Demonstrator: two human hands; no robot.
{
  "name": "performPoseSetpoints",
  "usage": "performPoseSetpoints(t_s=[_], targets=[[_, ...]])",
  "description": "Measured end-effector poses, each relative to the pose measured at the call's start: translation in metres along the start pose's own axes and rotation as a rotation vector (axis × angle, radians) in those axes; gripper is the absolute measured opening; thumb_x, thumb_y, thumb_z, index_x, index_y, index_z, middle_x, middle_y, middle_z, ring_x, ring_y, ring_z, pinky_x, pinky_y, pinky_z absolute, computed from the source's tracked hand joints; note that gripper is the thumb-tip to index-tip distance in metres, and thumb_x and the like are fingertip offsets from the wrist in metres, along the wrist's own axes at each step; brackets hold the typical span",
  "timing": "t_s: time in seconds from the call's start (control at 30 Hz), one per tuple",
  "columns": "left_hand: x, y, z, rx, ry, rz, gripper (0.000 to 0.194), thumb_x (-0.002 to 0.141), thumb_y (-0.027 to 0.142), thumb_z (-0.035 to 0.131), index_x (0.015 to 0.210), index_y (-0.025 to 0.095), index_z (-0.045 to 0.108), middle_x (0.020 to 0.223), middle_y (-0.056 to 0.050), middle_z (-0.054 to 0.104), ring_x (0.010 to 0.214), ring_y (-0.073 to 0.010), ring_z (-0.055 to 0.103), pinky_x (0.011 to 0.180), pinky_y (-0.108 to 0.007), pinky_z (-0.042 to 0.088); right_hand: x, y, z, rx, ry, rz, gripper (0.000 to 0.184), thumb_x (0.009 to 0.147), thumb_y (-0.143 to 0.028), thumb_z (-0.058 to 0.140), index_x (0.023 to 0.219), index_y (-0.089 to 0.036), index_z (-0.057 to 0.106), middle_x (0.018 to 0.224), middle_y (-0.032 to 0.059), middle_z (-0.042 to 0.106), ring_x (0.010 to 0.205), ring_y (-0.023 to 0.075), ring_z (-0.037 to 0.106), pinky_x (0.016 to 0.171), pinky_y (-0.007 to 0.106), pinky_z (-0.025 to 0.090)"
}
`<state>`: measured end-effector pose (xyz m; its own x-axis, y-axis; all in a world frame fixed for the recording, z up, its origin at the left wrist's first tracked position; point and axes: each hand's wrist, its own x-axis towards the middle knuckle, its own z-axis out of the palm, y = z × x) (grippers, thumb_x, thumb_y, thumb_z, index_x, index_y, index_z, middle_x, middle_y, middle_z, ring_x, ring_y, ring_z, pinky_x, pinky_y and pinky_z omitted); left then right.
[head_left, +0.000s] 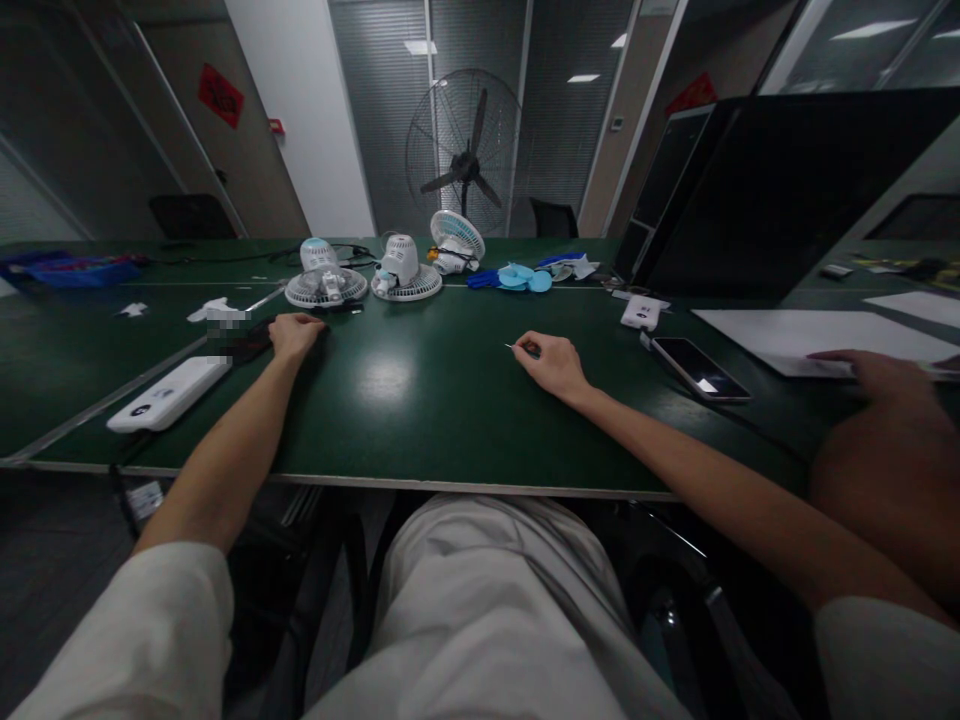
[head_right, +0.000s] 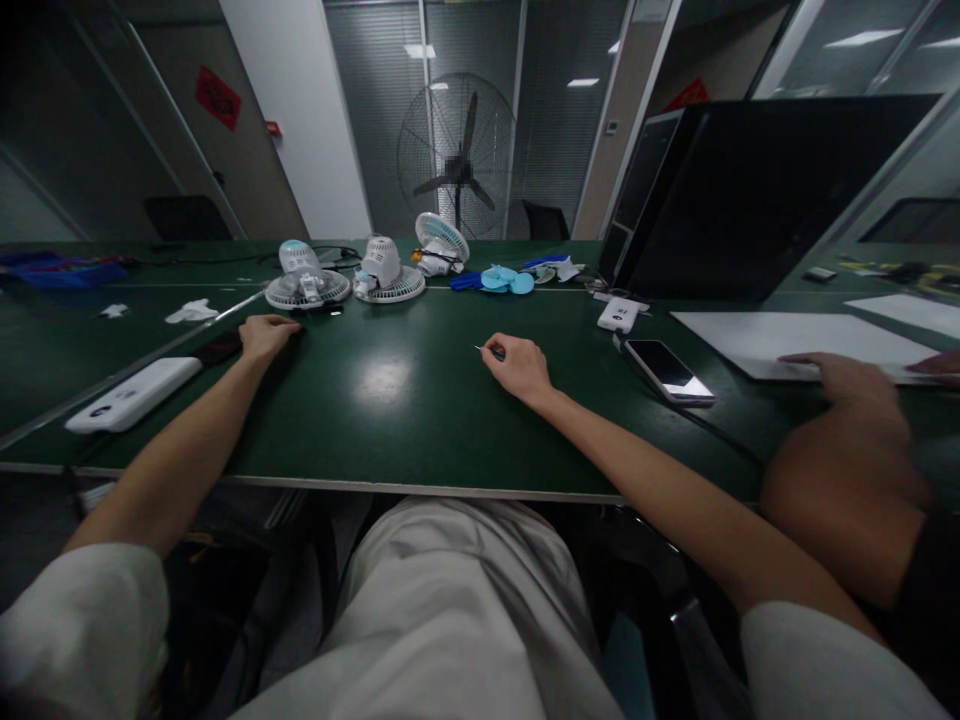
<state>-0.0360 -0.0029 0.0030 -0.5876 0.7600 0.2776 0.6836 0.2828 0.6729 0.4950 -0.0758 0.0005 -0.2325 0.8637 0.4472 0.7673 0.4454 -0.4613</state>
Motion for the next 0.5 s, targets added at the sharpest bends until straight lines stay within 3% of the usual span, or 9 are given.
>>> performPoseSetpoints(t_s=[0.13,0.27,0.4,0.5], targets=[[-0.005,0.010,0.001,-0.123,-0.093,-0.037,0.029,0.068,0.027,0.083,0.095,0.016,0.084,0.088,-0.007,0.078,0.094,-0.0266,0.070,0.094,-0.036,0.053,0.000,0.002,0.001,0.011,-0.007,-0.011,0.023,0.101,-0.042,0.064,0.106,-0.023,0.076,0.098,0.0064,0.078,0.088,0.0245,0.072,0.073,0.036,0.054],[-0.029,0.039,0.011,-0.291,-0.377,0.073,0.029,0.060,0.026,0.088,0.086,0.015,0.082,0.092,-0.008,0.079,0.087,-0.0235,0.068,0.086,-0.033,0.054,0.000,0.003,0.002,0.038,-0.022,-0.048,0.024,0.100,-0.043,0.064,0.105,-0.023,0.076,0.099,0.0067,0.078,0.088,0.0245,0.072,0.074,0.036,0.054],[-0.080,0.083,0.031,-0.327,-0.621,0.302,0.034,0.065,0.042,0.091,0.086,0.017,0.082,0.096,-0.009,0.080,0.091,-0.0258,0.070,0.086,-0.033,0.054,0.000,0.002,0.000,0.061,-0.071,-0.111,0.026,0.101,-0.043,0.062,0.109,-0.023,0.076,0.102,0.0070,0.077,0.090,0.0239,0.071,0.076,0.036,0.054],[-0.125,0.115,0.047,-0.259,-0.683,0.638,0.034,0.083,0.049,0.079,0.100,0.020,0.084,0.105,-0.009,0.079,0.096,-0.0269,0.071,0.090,-0.036,0.054,-0.001,0.001,-0.001,0.060,-0.105,-0.134,0.026,0.102,-0.041,0.062,0.115,-0.023,0.076,0.105,0.0069,0.077,0.091,0.0234,0.071,0.077,0.035,0.054]])
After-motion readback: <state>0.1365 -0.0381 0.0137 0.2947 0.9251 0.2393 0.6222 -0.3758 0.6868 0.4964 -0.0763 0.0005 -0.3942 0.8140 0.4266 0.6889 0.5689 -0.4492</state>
